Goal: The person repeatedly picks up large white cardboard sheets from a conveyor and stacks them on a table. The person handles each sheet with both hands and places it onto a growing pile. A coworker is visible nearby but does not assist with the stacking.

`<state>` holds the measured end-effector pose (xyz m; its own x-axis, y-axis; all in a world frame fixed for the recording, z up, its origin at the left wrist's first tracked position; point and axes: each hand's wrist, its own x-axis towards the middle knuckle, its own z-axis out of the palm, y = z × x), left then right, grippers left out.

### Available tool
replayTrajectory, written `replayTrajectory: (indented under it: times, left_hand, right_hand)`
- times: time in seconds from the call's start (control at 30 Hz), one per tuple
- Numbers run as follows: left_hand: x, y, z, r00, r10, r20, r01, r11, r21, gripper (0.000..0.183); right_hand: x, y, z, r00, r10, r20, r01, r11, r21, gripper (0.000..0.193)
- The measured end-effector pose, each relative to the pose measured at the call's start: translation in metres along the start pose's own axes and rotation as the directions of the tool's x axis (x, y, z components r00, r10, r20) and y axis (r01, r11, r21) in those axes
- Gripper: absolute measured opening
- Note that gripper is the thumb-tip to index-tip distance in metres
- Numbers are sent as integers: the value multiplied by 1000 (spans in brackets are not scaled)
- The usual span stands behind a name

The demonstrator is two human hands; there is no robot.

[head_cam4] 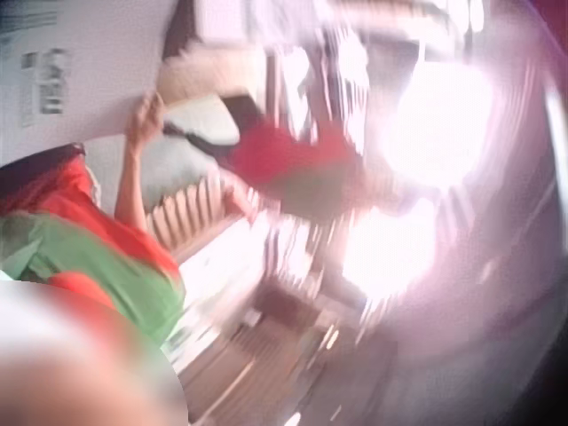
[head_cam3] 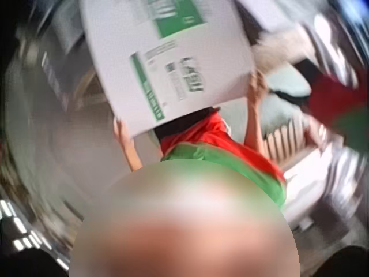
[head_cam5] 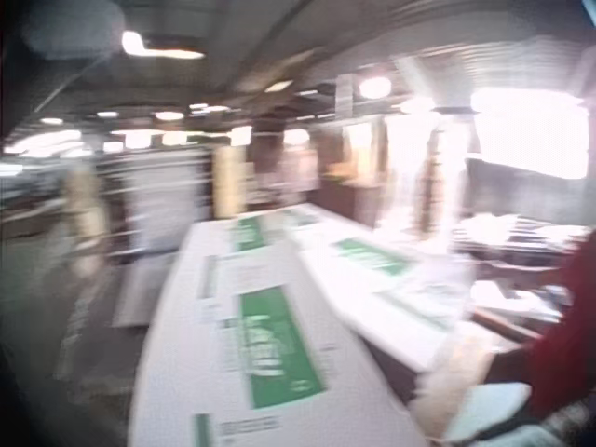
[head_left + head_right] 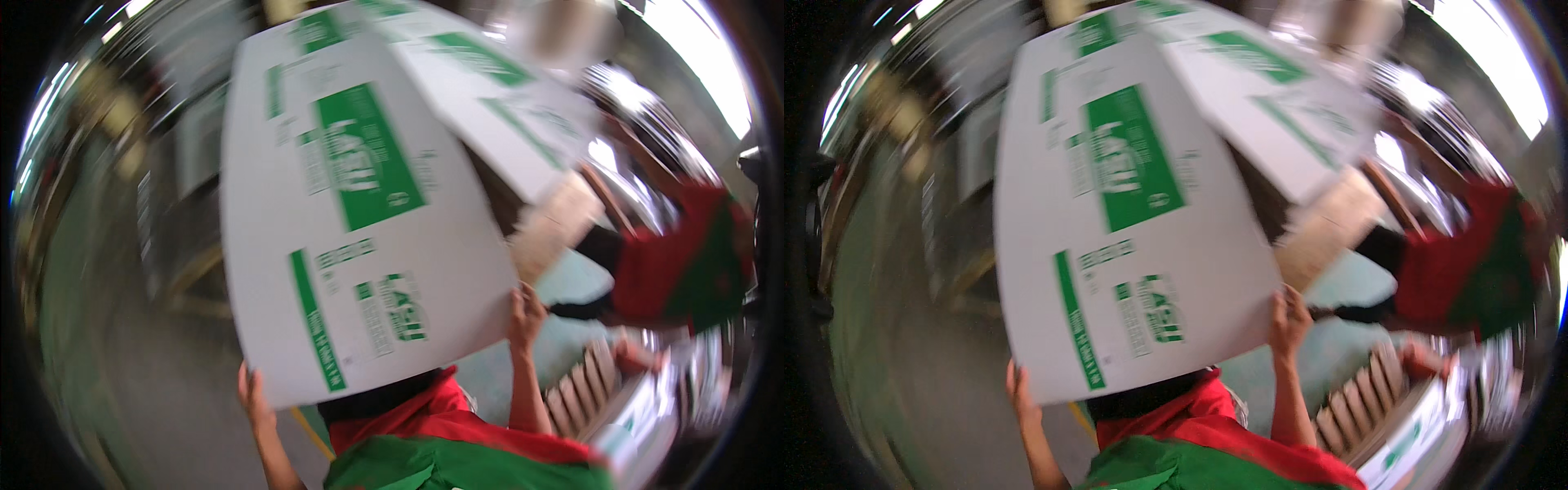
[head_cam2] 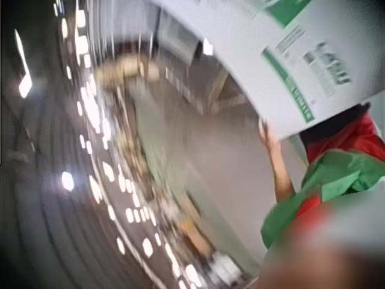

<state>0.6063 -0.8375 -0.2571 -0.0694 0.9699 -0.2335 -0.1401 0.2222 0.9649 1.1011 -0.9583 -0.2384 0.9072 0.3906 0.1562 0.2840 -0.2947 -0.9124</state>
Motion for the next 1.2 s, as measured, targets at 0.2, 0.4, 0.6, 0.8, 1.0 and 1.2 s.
replayTrajectory:
  times: [0.2,0.4,0.6,0.8,1.0,1.2]
  left_hand:
    - [-58,-41,-4,903,155,-401,-28,952,306,62]
    - [-70,-35,-19,987,-122,-99,156,860,486,96]
    - [-61,-23,-23,993,-76,91,-24,628,778,126]
    - [-68,-4,-27,989,-146,-17,104,616,781,128]
    - [-64,9,-41,964,-266,-12,187,646,740,127]
    - [-33,11,-57,967,-249,51,118,619,777,131]
  right_hand:
    - [37,38,54,831,119,543,-84,992,-89,38]
    - [41,60,107,732,-97,674,135,991,-4,41]
    - [38,45,94,747,34,664,140,968,-207,41]
    - [46,27,82,737,-9,676,210,954,-216,39]
    - [33,20,65,749,77,658,225,905,-362,42]
    - [19,37,89,743,-235,626,299,954,3,41]
